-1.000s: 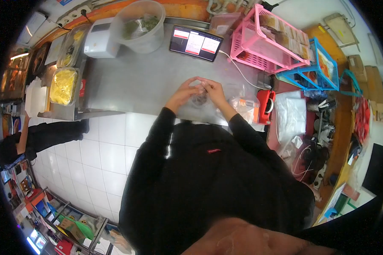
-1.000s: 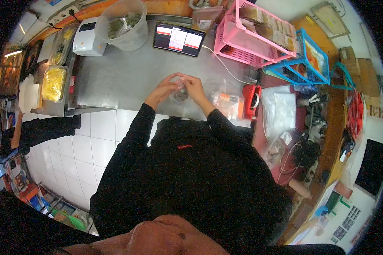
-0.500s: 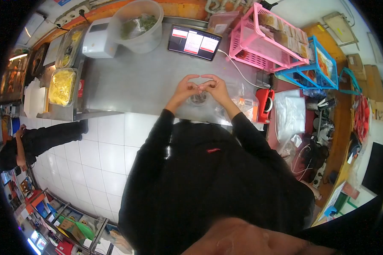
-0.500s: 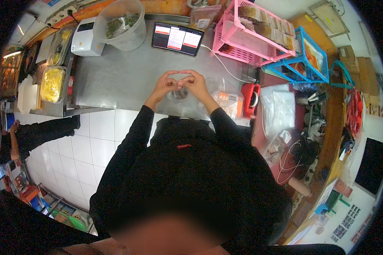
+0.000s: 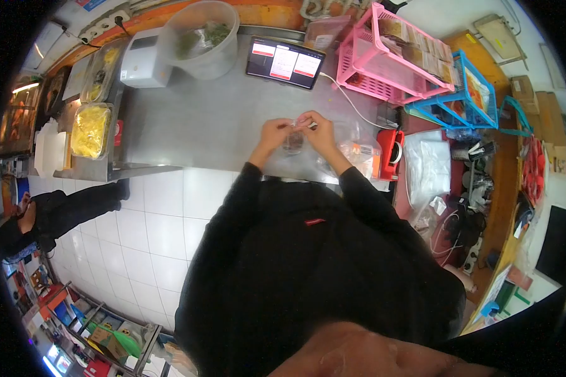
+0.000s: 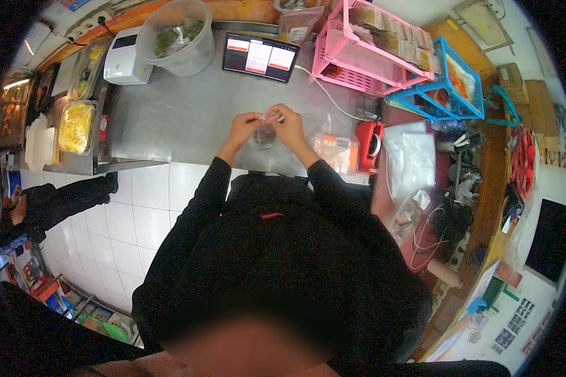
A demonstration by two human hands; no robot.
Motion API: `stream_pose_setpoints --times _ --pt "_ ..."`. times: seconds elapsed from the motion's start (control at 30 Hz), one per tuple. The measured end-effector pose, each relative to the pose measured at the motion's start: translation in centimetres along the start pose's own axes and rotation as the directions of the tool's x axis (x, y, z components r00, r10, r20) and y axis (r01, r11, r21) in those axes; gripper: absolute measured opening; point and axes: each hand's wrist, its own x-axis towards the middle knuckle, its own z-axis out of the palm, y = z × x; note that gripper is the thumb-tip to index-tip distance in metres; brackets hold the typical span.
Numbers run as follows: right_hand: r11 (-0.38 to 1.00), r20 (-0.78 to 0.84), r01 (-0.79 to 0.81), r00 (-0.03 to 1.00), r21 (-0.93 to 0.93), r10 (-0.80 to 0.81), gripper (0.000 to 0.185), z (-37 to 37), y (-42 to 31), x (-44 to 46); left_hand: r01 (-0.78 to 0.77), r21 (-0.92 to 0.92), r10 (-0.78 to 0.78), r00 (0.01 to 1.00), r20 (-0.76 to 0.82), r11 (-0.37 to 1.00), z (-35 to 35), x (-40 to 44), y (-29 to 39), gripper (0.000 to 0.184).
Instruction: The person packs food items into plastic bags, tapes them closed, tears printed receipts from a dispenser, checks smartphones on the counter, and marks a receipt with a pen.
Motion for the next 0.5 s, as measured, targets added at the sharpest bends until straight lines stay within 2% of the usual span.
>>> stream_pose_setpoints --times 0.03,0.07,0.17,0.27,0.37,0.5 --pt "0.999 -0.015 0.026 1.0 -0.037 -0.027 0.023 -0.1 -0.3 0.0 0.124 -0.202 -0.105 0.989 0.106 0.971 -0.8 0.4 0.1 0.017" --pt "0.996 -0.03 0.051 0.998 -0.074 -0.053 0.021 -0.2 -0.6 0.0 0.261 -0.38 -0.182 0.956 0.231 0.887 -1.3 0.6 0.3 0.018" --pt "0.981 -0.04 0.151 0.987 -0.124 -0.157 0.013 0.4 -1.3 -0.2 0.255 -0.416 -0.204 0.965 0.163 0.873 -1.1 0.3 1.9 0.018" --pt "0.989 -0.04 0.112 0.992 -0.099 -0.116 0.011 1.1 -0.6 -0.8 0.306 -0.498 -0.276 0.952 0.136 0.811 -0.6 0.7 2.2 0.017" --pt "0.995 0.067 -0.004 0.998 -0.1 0.011 0.009 0.2 1.5 -3.8 0.169 -0.479 -0.278 0.946 -0.167 0.861 -1.5 3.2 -2.8 0.018" --pt "0.995 0.078 -0.005 0.997 -0.102 0.013 0.01 -0.1 3.2 -6.4 0.15 -0.493 -0.287 0.934 -0.213 0.857 -0.9 3.5 -6.3 0.019"
